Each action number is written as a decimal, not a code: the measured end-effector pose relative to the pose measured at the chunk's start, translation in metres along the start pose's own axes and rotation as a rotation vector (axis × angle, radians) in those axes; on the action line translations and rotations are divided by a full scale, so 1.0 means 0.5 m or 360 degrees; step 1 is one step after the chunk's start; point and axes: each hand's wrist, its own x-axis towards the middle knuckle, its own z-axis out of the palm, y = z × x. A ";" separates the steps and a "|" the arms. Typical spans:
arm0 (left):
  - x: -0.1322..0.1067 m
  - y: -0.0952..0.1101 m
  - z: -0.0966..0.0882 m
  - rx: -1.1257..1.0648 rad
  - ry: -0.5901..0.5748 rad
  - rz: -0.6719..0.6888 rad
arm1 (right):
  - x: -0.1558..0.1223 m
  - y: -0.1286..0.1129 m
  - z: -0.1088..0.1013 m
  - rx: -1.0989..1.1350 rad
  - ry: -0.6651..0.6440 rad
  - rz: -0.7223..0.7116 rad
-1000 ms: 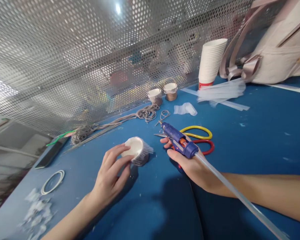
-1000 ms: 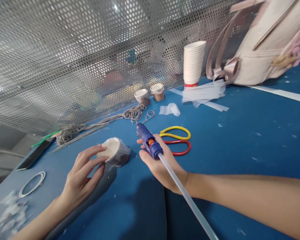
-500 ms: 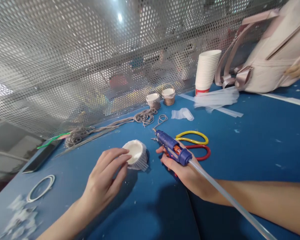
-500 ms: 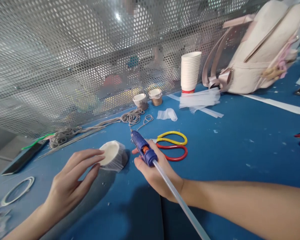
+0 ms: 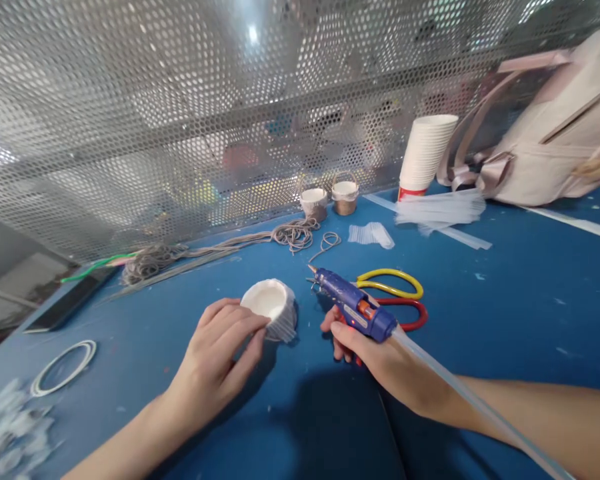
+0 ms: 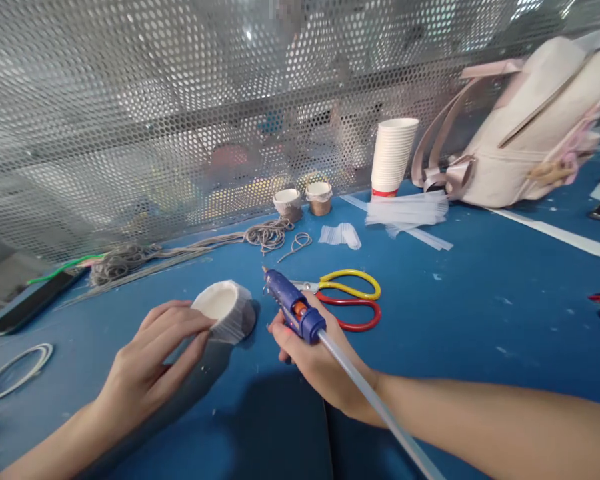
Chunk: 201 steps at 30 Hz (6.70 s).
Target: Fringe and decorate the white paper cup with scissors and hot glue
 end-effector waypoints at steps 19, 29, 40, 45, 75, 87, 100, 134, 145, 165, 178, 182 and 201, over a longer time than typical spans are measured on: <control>0.018 0.006 -0.039 -0.0455 -0.0127 -0.1069 | -0.017 0.028 -0.015 -0.0372 -0.0257 -0.0631; 0.020 -0.009 -0.035 -0.1011 0.0087 -0.1497 | -0.013 0.039 -0.011 -0.0663 -0.0334 -0.0826; 0.023 0.008 -0.021 -0.1163 0.0074 -0.1555 | -0.013 0.046 -0.004 -0.0532 -0.0226 -0.0659; 0.032 0.014 -0.022 -0.1149 -0.0030 -0.1457 | 0.011 0.040 0.012 -0.0096 0.0050 -0.0465; 0.033 0.035 -0.018 -0.1220 -0.0100 -0.1178 | 0.060 0.015 0.087 -0.0156 0.0340 -0.0464; 0.025 0.016 -0.005 -0.1114 -0.0040 -0.1201 | 0.066 0.005 0.060 -0.0311 0.0342 -0.0547; 0.032 0.010 -0.005 -0.1197 0.0274 -0.1532 | 0.069 0.032 0.060 -0.0136 0.0304 -0.0764; 0.022 -0.010 -0.024 -0.0855 0.0159 -0.1218 | 0.056 0.024 0.056 -0.0138 0.0159 -0.0811; 0.016 -0.038 -0.042 -0.0375 -0.0192 -0.1069 | 0.054 0.021 0.038 -0.0115 0.0182 -0.0528; 0.021 -0.045 -0.084 -0.0819 -0.0160 -0.1536 | 0.039 0.005 0.034 -0.0690 -0.0457 -0.0663; 0.007 -0.012 -0.051 -0.0809 -0.0112 -0.1434 | 0.036 0.025 0.036 -0.0681 -0.0410 -0.0685; 0.008 -0.007 -0.049 -0.0826 -0.0082 -0.1444 | 0.034 0.020 0.039 -0.0746 -0.0464 -0.0688; 0.004 -0.001 -0.051 -0.0859 -0.0103 -0.1376 | 0.019 0.000 0.048 -0.0807 -0.0388 -0.0581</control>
